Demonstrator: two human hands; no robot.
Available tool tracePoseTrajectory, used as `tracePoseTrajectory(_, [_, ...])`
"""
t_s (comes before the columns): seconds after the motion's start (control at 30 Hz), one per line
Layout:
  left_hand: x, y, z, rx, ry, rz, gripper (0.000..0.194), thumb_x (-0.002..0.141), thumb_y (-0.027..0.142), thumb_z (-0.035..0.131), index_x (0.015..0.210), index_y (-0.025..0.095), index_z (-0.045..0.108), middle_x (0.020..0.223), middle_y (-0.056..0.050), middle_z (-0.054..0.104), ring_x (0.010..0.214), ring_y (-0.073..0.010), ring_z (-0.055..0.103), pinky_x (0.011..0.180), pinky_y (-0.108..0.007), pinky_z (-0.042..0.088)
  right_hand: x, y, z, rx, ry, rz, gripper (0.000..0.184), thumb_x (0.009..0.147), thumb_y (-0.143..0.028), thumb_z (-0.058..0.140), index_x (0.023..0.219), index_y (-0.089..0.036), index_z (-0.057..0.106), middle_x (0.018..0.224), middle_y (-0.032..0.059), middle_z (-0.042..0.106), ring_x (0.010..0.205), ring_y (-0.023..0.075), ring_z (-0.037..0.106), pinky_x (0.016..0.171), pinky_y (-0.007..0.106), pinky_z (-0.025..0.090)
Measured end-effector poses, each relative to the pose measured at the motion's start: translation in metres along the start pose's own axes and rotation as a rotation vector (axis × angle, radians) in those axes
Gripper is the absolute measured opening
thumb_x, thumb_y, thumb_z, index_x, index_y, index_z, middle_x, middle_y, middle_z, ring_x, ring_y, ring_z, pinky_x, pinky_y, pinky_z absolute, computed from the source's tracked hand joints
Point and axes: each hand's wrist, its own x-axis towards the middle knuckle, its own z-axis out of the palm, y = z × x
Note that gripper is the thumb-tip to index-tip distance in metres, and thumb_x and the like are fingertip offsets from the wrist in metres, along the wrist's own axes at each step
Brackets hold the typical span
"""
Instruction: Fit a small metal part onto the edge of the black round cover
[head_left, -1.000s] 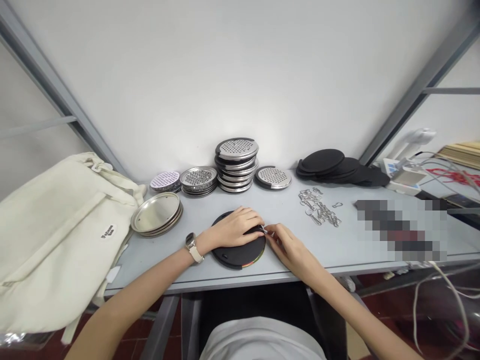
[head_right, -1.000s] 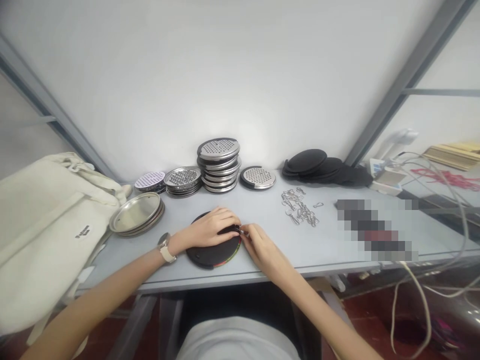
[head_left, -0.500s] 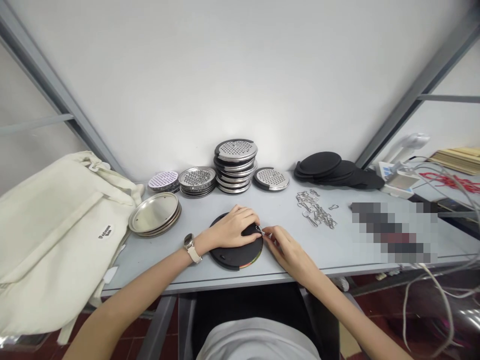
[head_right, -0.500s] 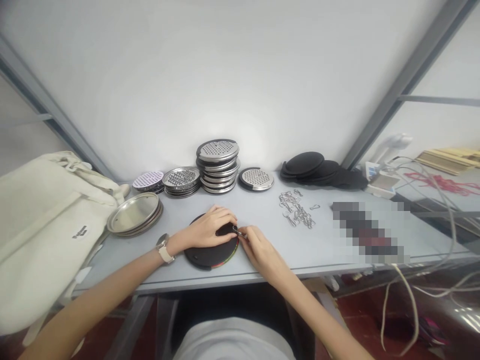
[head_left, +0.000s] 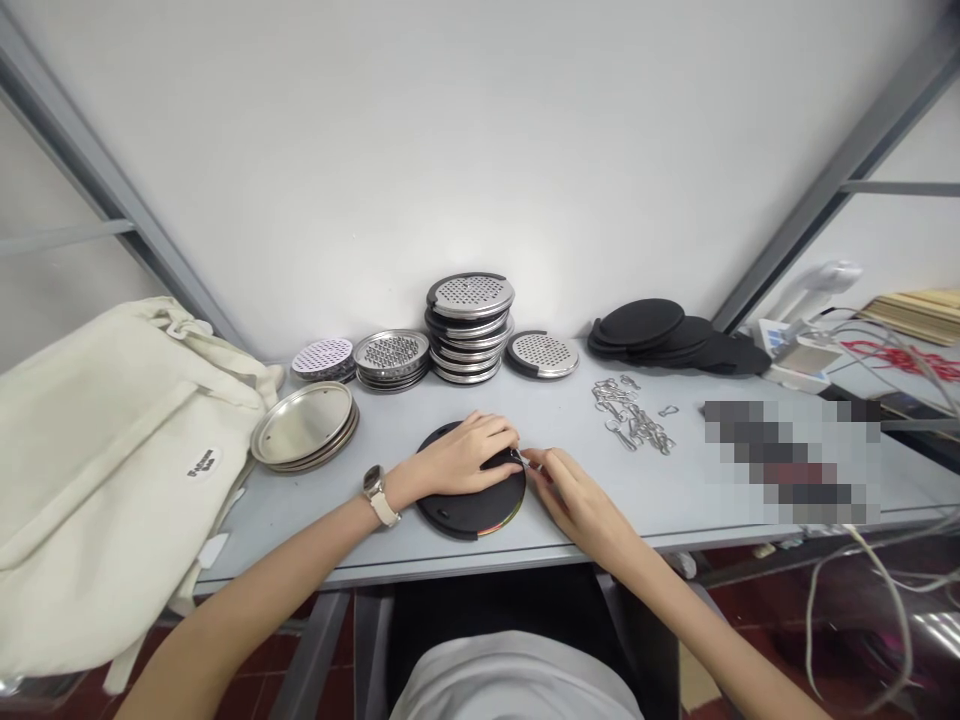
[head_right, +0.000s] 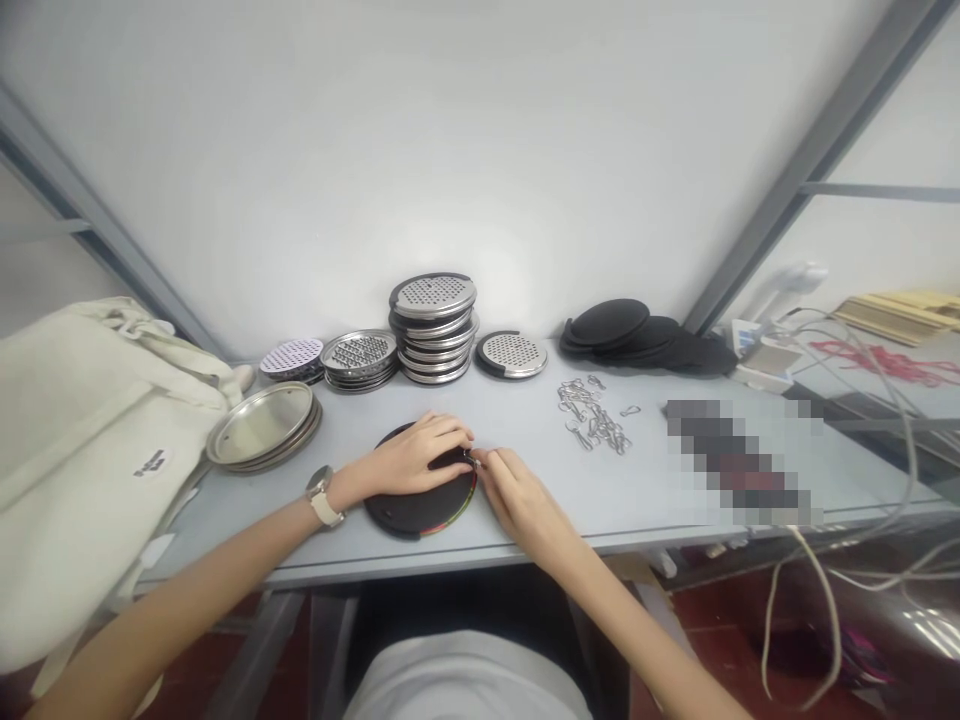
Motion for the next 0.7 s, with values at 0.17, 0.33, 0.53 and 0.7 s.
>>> tracePoseTrajectory(0.17, [0.0000, 0.0005, -0.0004, -0.006, -0.006, 0.015, 0.020, 0.092, 0.030, 0.048, 0.107, 0.017, 0.054, 0.107, -0.009, 0.059, 0.102, -0.0216, 0.054, 0.093, -0.036, 0.038, -0.0009, 0.0028, 0.0025, 0.009, 0.017, 0.017, 0.020, 0.098, -0.021, 0.037, 0.116, -0.023, 0.044, 0.103, 0.0080, 0.057, 0.092, 0.0198, 0.059, 0.080, 0.035, 0.051])
tracePoseTrajectory(0.33, [0.0003, -0.0005, 0.0001, -0.018, 0.001, 0.016, 0.021, 0.092, 0.029, 0.049, 0.108, 0.017, 0.055, 0.108, -0.009, 0.059, 0.103, -0.0212, 0.054, 0.094, -0.036, 0.039, -0.0009, 0.0036, 0.0029, -0.018, 0.037, 0.048, 0.019, 0.097, -0.024, 0.039, 0.115, -0.022, 0.045, 0.099, 0.0084, 0.059, 0.089, 0.0204, 0.060, 0.080, 0.037, 0.051])
tracePoseTrajectory(0.53, [0.0001, -0.0006, -0.0001, -0.018, 0.001, 0.023, 0.020, 0.092, 0.027, 0.050, 0.108, 0.018, 0.055, 0.110, -0.009, 0.058, 0.104, -0.0220, 0.053, 0.094, -0.037, 0.039, 0.0009, 0.0039, 0.0025, -0.075, 0.074, 0.060, 0.012, 0.096, -0.027, 0.040, 0.098, -0.021, 0.050, 0.086, 0.0065, 0.057, 0.077, 0.0201, 0.058, 0.071, 0.035, 0.050])
tracePoseTrajectory(0.7, [0.0002, 0.0004, -0.0007, -0.018, -0.002, 0.028, 0.019, 0.093, 0.028, 0.049, 0.106, 0.017, 0.056, 0.108, -0.009, 0.058, 0.104, -0.0216, 0.053, 0.094, -0.035, 0.039, 0.0018, 0.0032, 0.0020, -0.061, 0.052, 0.069, 0.011, 0.096, -0.026, 0.040, 0.092, -0.022, 0.049, 0.084, 0.0052, 0.055, 0.076, 0.0193, 0.055, 0.071, 0.034, 0.048])
